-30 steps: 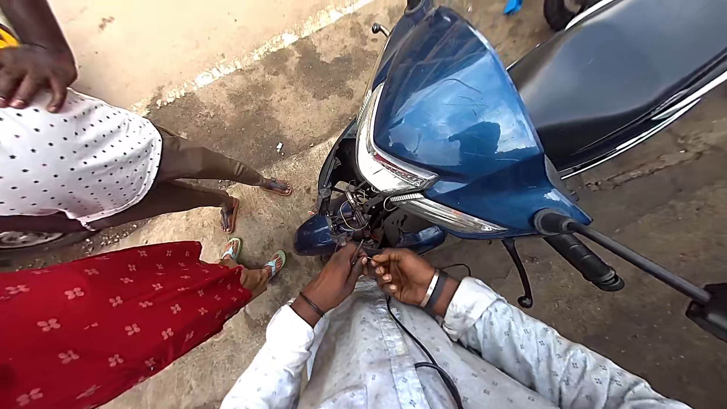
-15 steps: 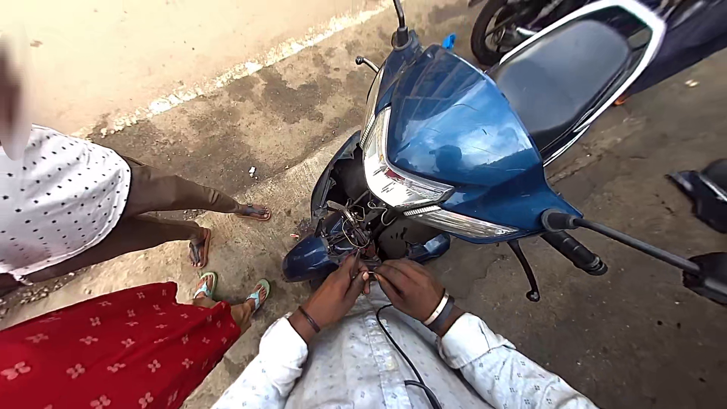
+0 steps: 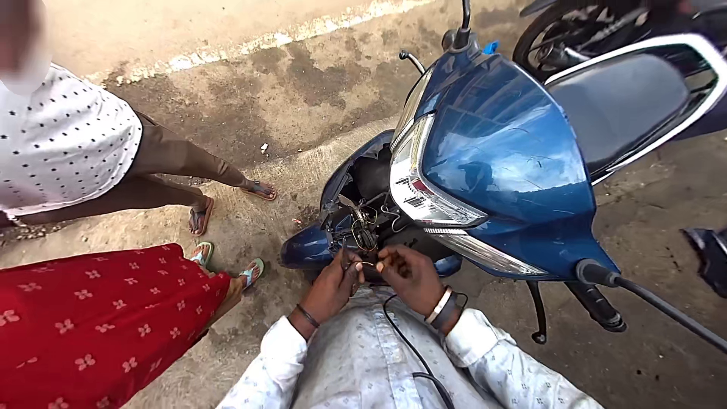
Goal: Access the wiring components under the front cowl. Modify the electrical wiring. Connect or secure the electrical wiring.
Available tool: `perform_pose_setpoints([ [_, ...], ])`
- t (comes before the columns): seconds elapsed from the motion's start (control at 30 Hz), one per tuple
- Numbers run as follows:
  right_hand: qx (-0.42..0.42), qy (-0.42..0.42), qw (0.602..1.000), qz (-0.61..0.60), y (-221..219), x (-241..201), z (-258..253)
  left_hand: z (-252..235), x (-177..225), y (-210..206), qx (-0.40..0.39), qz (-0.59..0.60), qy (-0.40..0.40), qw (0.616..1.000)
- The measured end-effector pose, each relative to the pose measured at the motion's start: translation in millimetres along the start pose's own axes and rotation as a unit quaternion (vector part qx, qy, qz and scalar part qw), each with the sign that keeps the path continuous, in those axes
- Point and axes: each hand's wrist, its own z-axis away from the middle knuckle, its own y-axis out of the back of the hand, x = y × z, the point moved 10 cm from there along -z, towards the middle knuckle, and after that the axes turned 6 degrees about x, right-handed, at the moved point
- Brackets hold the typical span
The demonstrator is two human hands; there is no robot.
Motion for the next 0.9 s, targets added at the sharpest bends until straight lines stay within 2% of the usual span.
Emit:
perform_pose_setpoints([
  [0.03, 0.043, 0.135, 0.985, 0.104, 7, -17, 3, 1, 1, 2, 0.002, 0.006, 0.005, 1.000],
  [0.07, 0.073, 0.240, 0.953, 0.173, 7, -31, 8, 1, 2, 3, 0.002, 0.007, 0.007, 1.000],
  [0.1, 0.092, 0.310, 0.921, 0.218, 4, -40, 12, 0, 4, 4, -0.001, 0.007, 0.010, 1.000],
  [0.2, 0.109, 0.402, 0.871, 0.262, -8, -48, 17, 0, 6, 4, -0.014, 0.008, 0.015, 1.000],
  [0.27, 0.112, 0.413, 0.869, 0.250, -12, -48, 15, -1, 6, 5, -0.022, 0.015, 0.017, 0.999],
  [0.33, 0.104, 0.361, 0.910, 0.176, -12, -42, 8, -2, 3, 5, -0.025, 0.024, 0.018, 0.999],
  [0.37, 0.097, 0.296, 0.944, 0.110, -12, -35, 1, -3, 1, 6, -0.024, 0.022, 0.019, 0.999],
  [0.4, 0.082, 0.196, 0.977, 0.025, -15, -22, -7, -5, 0, 7, -0.020, 0.014, 0.017, 1.000],
  [0.43, 0.051, 0.058, 0.994, -0.079, -22, -5, -13, -8, -2, 9, -0.010, -0.001, 0.011, 1.000],
  [0.47, 0.017, -0.099, 0.975, -0.196, -36, 14, -16, -11, -4, 12, 0.002, -0.020, 0.001, 1.000],
  [0.5, -0.013, -0.240, 0.924, -0.299, -53, 33, -15, -16, -7, 13, 0.008, -0.039, -0.004, 0.999],
  [0.53, -0.044, -0.345, 0.864, -0.364, -70, 46, -12, -20, -10, 14, 0.009, -0.054, -0.004, 0.998],
  [0.57, -0.064, -0.402, 0.824, -0.394, -82, 56, -12, -26, -13, 14, 0.006, -0.065, 0.005, 0.998],
  [0.6, -0.072, -0.422, 0.816, -0.389, -85, 62, -17, -33, -17, 15, 0.004, -0.067, 0.023, 0.997],
  [0.63, -0.069, -0.412, 0.840, -0.347, -80, 66, -26, -43, -24, 16, 0.008, -0.058, 0.049, 0.997],
  [0.7, -0.030, -0.314, 0.936, -0.159, -51, 62, -56, -68, -44, 22, 0.024, -0.038, 0.105, 0.993],
  [0.73, 0.010, -0.246, 0.968, -0.053, -35, 58, -74, -83, -57, 25, 0.026, -0.030, 0.136, 0.990],
  [0.8, 0.065, -0.160, 0.982, 0.078, -21, 55, -99, -109, -87, 25, 0.037, -0.010, 0.192, 0.981],
  [0.9, 0.067, -0.105, 0.976, 0.180, -35, 61, -127, -129, -123, 10, 0.061, 0.021, 0.228, 0.972],
])
